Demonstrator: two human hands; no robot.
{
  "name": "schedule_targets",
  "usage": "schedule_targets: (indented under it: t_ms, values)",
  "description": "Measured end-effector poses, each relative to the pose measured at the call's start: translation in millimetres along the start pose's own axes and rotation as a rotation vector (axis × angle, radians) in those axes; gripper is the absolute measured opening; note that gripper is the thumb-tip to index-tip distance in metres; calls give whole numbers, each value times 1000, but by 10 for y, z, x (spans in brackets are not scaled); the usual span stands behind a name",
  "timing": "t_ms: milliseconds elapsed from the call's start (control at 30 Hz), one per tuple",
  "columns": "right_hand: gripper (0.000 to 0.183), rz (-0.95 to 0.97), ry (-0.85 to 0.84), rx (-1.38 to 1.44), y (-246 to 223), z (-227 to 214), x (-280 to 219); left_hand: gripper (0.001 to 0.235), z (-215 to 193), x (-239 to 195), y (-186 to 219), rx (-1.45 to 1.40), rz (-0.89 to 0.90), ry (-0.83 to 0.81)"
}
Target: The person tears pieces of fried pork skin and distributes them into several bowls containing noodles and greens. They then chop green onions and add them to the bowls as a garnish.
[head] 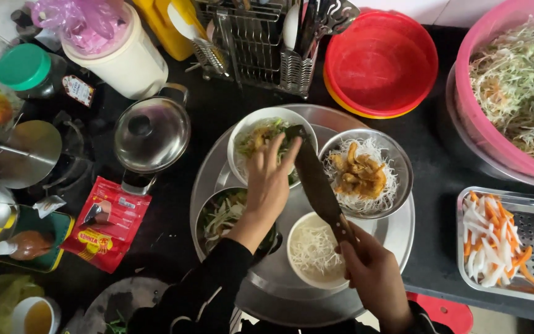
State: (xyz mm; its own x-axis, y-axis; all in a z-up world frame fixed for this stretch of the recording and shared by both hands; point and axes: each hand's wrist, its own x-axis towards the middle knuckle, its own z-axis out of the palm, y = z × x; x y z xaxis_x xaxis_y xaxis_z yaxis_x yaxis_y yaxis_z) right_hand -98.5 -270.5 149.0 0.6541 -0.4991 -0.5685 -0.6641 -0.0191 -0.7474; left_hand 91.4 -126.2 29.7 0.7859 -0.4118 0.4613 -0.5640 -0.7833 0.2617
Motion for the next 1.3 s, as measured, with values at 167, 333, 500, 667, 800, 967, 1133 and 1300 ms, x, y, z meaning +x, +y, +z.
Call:
schedule_targets:
  t_ms: [167,333,500,667,800,967,1133,1300]
  values:
    - [54,56,-40,47,-86,-78,-134,101,104,-67,-13,351,113,-104]
    - [53,76,16,17,298,-226,-147,99,94,-19,-91,150,-79,-336]
    - [55,-11,135,-30,452,-348,-255,89,-173,27,-97,105,-129,-265]
    - [37,-283,232,323,581,-161,-369,57,-752,-11,-214,-50,-264,57]
    - [29,-476,84,444,671,-15,-501,49,-1534,-556,-616,-271,-252,304]
    - [19,-570,-201,-432,700,-35,-584,42,-2352,-1879,-1150,-40,-630,376]
    - [39,-625,-407,-304,1217,417,-462,28,-2456,-3306,-1189,-54,-1167,211]
    - [63,-372,-568,-779,1027,966,-556,7,-2074,-4237,-865,-38,-1337,143]
